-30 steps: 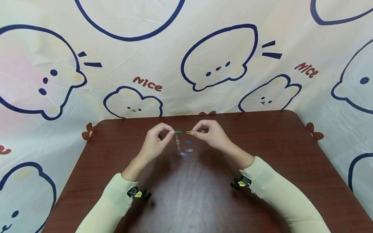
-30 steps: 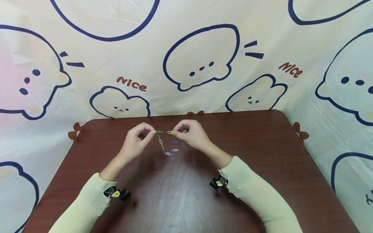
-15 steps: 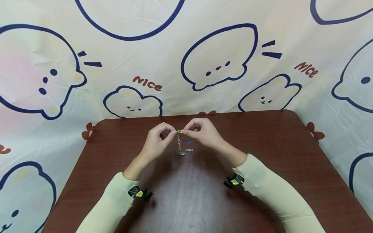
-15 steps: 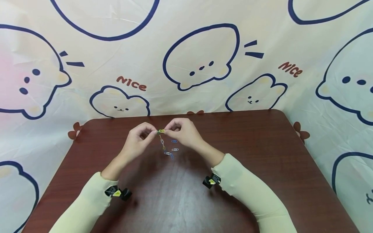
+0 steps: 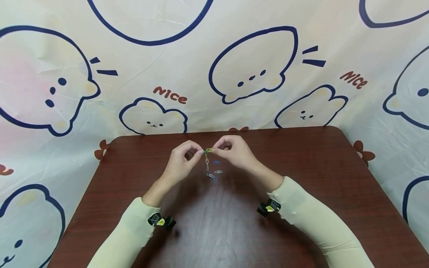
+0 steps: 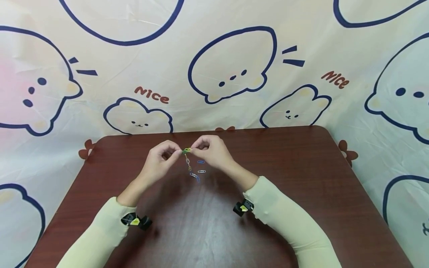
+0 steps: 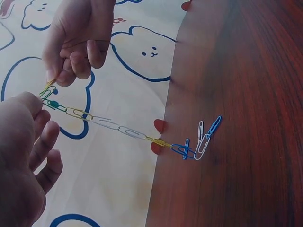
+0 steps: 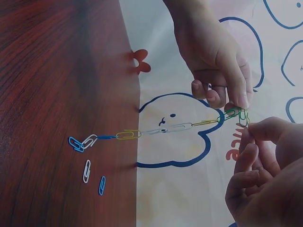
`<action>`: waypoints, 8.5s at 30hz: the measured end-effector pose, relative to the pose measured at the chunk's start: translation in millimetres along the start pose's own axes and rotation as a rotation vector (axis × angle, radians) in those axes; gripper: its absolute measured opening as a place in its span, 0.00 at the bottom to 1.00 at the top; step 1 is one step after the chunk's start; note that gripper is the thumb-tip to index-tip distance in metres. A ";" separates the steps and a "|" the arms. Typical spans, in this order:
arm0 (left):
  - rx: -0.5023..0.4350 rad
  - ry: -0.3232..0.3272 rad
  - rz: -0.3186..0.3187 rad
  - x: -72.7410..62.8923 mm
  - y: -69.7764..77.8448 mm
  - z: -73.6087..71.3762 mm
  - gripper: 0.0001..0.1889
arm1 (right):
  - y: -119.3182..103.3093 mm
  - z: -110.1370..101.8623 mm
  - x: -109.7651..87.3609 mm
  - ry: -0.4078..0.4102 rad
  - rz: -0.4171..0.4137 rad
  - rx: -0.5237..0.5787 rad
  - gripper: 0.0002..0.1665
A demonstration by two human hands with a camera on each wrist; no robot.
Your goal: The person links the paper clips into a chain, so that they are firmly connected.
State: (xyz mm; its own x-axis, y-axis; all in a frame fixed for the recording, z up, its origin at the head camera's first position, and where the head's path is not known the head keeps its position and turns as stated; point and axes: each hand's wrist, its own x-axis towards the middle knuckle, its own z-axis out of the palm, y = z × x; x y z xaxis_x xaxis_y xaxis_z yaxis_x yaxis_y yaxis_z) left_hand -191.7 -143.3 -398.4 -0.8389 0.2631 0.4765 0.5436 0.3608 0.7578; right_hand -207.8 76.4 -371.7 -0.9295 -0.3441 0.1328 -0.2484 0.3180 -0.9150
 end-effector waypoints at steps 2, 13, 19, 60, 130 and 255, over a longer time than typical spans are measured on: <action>0.002 0.005 -0.004 0.0 0.3 0.0 0.02 | 0.6 -1.1 -0.2 0.000 0.001 -0.007 0.02; 0.021 0.022 -0.017 -1.5 -0.2 0.1 0.03 | 4.9 -6.5 -1.3 0.003 -0.010 -0.034 0.03; 0.007 0.010 -0.018 -3.3 -3.1 -0.2 0.02 | 3.5 -7.5 -2.6 0.012 -0.027 -0.042 0.02; -0.016 -0.053 -0.037 1.1 2.8 7.4 0.03 | 1.7 1.9 -5.4 0.044 -0.121 -0.037 0.03; -0.153 0.106 -0.083 -13.4 18.5 -25.4 0.03 | 112.0 24.8 -5.2 -0.016 0.174 -0.264 0.06; -0.129 0.058 -0.069 -2.4 35.5 -16.1 0.03 | -20.7 6.4 10.1 -0.052 0.070 0.065 0.05</action>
State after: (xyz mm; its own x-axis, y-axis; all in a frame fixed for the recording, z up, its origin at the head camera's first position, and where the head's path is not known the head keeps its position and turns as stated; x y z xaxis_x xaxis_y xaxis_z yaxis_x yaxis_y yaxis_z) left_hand -170.8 -145.6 -365.5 -0.8765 0.1885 0.4430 0.4794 0.2576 0.8389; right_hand -210.3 60.7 -353.9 -0.9282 -0.3688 0.0497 -0.1640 0.2855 -0.9442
